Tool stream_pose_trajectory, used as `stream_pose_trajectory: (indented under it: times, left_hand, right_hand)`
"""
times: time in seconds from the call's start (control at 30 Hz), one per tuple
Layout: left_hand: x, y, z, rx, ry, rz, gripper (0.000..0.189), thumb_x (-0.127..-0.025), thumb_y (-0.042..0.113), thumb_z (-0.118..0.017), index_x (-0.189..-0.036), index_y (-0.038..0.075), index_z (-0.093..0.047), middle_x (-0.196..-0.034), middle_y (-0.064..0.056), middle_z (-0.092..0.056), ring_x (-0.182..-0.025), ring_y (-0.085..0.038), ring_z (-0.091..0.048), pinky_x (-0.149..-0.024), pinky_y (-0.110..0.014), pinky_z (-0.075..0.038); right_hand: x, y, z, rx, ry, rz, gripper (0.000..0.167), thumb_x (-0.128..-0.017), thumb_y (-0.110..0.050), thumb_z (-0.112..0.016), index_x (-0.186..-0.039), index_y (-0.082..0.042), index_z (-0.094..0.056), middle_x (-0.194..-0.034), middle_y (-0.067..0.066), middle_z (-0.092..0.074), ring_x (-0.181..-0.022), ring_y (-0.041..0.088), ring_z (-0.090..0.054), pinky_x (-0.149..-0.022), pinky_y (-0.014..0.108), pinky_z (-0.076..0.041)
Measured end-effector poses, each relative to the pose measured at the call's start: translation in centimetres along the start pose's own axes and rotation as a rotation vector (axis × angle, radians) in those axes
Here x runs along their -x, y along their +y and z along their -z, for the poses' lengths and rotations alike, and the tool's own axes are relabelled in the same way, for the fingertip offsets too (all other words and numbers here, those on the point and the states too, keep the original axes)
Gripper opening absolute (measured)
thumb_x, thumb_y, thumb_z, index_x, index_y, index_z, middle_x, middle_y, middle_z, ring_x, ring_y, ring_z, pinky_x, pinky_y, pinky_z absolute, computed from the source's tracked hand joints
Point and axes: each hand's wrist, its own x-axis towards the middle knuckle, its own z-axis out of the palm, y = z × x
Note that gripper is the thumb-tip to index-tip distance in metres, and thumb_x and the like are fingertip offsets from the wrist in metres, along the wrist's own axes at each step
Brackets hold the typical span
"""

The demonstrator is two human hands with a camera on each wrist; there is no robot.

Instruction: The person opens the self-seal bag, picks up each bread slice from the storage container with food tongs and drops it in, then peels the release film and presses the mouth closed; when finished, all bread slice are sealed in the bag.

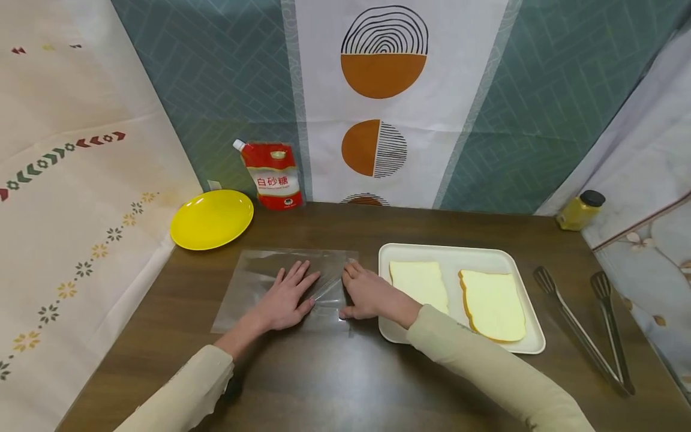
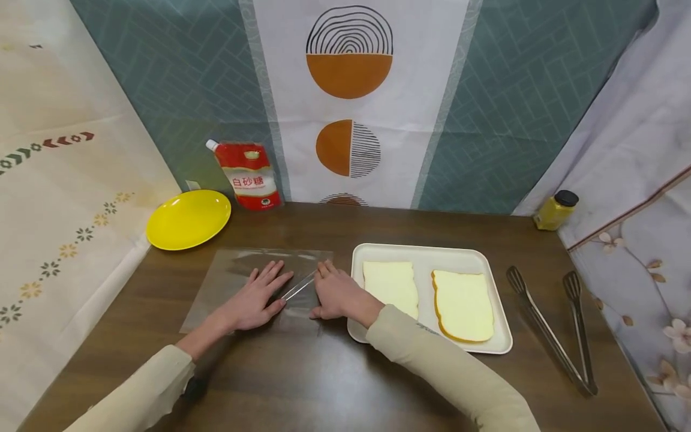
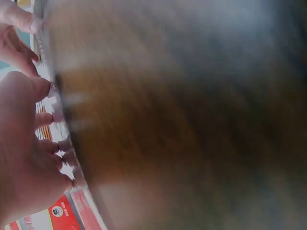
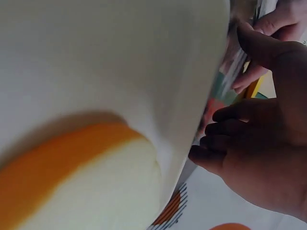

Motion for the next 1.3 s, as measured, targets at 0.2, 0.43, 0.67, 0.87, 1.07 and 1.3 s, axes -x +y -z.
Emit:
stream_pose_trajectory:
  times: [0.2, 0.43, 0.67, 0.87, 1.07, 1.3]
  left_hand:
    - [0.0, -0.6, 0.1, 0.027, -0.015, 0.015, 0.062, -0.101, 0.037, -0.054, -0.154, 0.009, -0.039, -0.162, -0.021, -0.020, -0.150, -0.038, -0.012, -0.114, -0.066, -0.009]
    - [-0.2, -1.2, 0.0, 0.005, 0.015, 0.025, 0.058, -0.105, 0.034, -0.048, -0.156, 0.009, -0.035, -0.162, -0.019, -0.022, -0.150, -0.036, -0.013, -0.115, -0.065, -0.008]
    - [-0.2, -1.5, -0.5, 0.007, 0.033, 0.025, 0.057, -0.104, 0.035, -0.052, -0.154, 0.011, -0.040, -0.162, -0.018, -0.023, -0.150, -0.036, -0.015, -0.115, -0.066, -0.010]
    - [0.1, -1.7, -1.3, 0.047, 0.138, -0.014, 0.053, -0.101, 0.030, -0.060, -0.147, 0.006, -0.050, -0.156, -0.022, -0.035, -0.146, -0.040, -0.025, -0.112, -0.068, -0.015]
    - [0.0, -1.8, -1.1, 0.095, 0.224, -0.016, 0.044, -0.097, 0.023, -0.067, -0.136, 0.003, -0.061, -0.148, -0.024, -0.046, -0.140, -0.043, -0.035, -0.109, -0.071, -0.019]
    - [-0.2, -1.8, -0.3, 0.107, 0.296, -0.032, 0.035, -0.093, 0.015, -0.072, -0.125, 0.001, -0.069, -0.137, -0.027, -0.055, -0.133, -0.048, -0.044, -0.105, -0.073, -0.026]
  right_hand:
    - [-0.3, -0.1, -0.1, -0.009, -0.040, -0.030, 0.094, -0.087, -0.052, -0.073, -0.144, 0.014, -0.039, -0.153, 0.032, -0.032, -0.144, 0.044, -0.028, -0.115, 0.042, -0.030]
    - [-0.6, 0.0, 0.1, -0.020, -0.055, -0.042, 0.094, -0.089, -0.052, -0.070, -0.148, 0.012, -0.035, -0.157, 0.029, -0.027, -0.146, 0.042, -0.024, -0.113, 0.049, -0.032]
    - [-0.5, 0.0, -0.5, -0.031, -0.049, -0.050, 0.094, -0.088, -0.054, -0.071, -0.149, 0.010, -0.036, -0.157, 0.028, -0.028, -0.145, 0.041, -0.026, -0.112, 0.054, -0.032]
    - [-0.2, -0.3, -0.9, -0.042, -0.055, -0.058, 0.093, -0.088, -0.054, -0.071, -0.148, 0.009, -0.038, -0.157, 0.027, -0.029, -0.145, 0.041, -0.026, -0.112, 0.055, -0.031]
    - [-0.3, -0.5, -0.8, -0.029, -0.059, -0.059, 0.093, -0.088, -0.055, -0.070, -0.148, 0.009, -0.038, -0.157, 0.027, -0.028, -0.146, 0.040, -0.026, -0.112, 0.054, -0.032]
    - [-0.5, -0.5, -0.5, -0.036, -0.067, -0.057, 0.093, -0.089, -0.054, -0.069, -0.148, 0.009, -0.038, -0.158, 0.026, -0.027, -0.146, 0.040, -0.026, -0.113, 0.056, -0.030]
